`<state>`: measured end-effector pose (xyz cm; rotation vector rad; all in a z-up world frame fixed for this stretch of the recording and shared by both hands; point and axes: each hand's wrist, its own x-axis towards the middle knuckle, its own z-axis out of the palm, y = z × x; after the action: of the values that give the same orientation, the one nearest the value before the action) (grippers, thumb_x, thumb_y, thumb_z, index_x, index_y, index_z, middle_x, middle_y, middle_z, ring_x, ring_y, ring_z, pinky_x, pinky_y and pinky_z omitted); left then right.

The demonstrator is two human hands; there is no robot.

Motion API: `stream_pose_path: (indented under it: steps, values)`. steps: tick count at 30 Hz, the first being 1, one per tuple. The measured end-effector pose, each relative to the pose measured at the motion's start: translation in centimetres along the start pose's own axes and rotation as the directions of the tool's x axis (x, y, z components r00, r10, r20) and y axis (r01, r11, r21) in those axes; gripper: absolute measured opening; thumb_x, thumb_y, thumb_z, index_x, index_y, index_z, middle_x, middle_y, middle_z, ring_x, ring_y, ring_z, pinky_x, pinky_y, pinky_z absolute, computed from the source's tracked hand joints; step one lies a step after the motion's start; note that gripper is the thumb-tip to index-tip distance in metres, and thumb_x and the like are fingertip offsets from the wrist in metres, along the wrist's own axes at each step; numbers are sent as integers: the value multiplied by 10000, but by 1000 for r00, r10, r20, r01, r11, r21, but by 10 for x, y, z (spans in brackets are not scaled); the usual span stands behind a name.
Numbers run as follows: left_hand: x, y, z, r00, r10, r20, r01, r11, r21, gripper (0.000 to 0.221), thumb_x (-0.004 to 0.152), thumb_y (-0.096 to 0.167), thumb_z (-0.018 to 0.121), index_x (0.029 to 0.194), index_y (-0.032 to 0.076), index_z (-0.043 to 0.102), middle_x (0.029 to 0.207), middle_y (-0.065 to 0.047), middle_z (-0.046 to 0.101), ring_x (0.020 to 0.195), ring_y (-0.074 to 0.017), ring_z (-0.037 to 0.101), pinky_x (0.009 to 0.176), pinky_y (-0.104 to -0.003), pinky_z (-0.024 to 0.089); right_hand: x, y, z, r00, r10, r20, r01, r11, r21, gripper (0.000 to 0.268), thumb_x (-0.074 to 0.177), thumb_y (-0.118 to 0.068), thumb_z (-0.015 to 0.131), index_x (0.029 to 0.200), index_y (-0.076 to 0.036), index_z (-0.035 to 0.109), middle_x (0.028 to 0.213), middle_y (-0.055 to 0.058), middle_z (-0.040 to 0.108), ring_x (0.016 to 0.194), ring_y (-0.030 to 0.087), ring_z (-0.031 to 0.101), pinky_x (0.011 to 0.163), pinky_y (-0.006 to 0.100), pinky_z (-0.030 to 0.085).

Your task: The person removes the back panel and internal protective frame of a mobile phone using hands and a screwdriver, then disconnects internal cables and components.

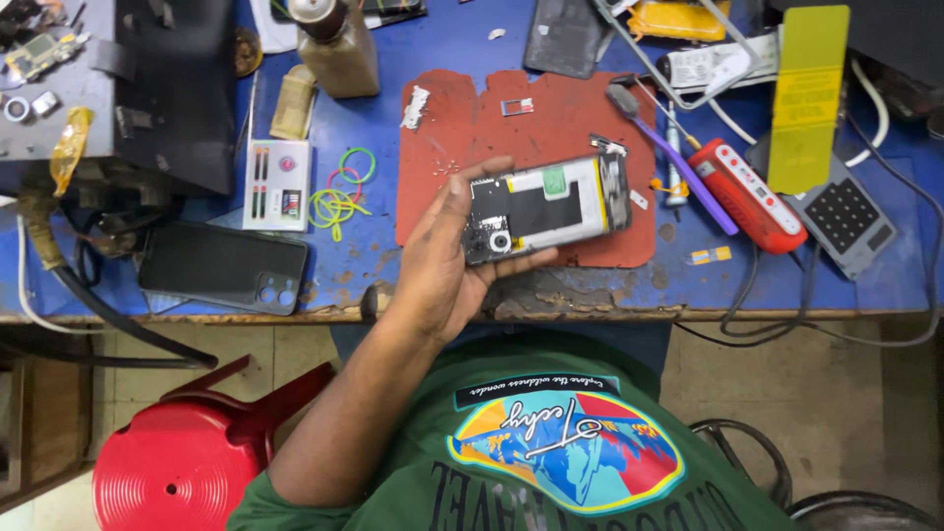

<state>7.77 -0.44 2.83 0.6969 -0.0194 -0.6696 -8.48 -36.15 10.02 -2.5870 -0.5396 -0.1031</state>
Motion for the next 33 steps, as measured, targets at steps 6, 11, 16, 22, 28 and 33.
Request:
stream_pose_path:
  steps: [6,11,16,22,28,33]
  values:
    - [-15,5,-3,998,-21,64,11,989,147,539,1014,250,598,1459,68,353,1482,-171,525,1242,-325,632,936,-521,617,30,8,-6,925,51,-377,-206,900,-384,262,838,-35,752,1093,-51,698,1076,74,701,1010,246,672,919,350,564]
    - [-26,4,-12,976,137,171,-189,921,342,933,819,-58,724,1567,118,195,1597,-153,370,1360,-293,561,1015,-463,607,62,29,7,880,5,-474,-308,767,-563,270,850,-5,743,1112,-50,695,1093,81,694,1026,258,655,932,349,553]
    - [-29,1,-23,966,201,162,-257,803,537,1011,811,-187,650,1621,114,126,1632,-132,302,1382,-251,534,1047,-399,576,77,45,24,877,-12,-480,-329,711,-621,282,862,24,734,1131,-48,691,1110,87,688,1041,270,638,946,348,542]
    - [-37,14,-27,959,263,109,-231,493,839,911,815,-153,707,1570,81,254,1572,-127,396,1231,-214,660,966,-336,613,82,0,27,906,87,-415,-327,767,-552,313,917,-163,895,1133,-17,721,1050,122,702,972,295,662,900,390,542]
    - [-42,30,-24,902,327,281,-318,64,946,957,718,34,907,1515,73,379,1392,-156,555,988,-258,609,843,-357,534,104,-20,30,899,347,-268,-432,806,-403,386,867,-191,846,1193,-13,743,985,153,710,797,332,667,719,427,552]
    - [-40,34,-27,884,329,332,-353,5,936,975,682,47,913,1506,74,393,1367,-150,558,1054,-317,563,947,-410,496,105,-25,25,880,371,-297,-455,838,-301,357,931,-175,780,1268,-70,729,1029,132,700,841,309,684,760,415,559]
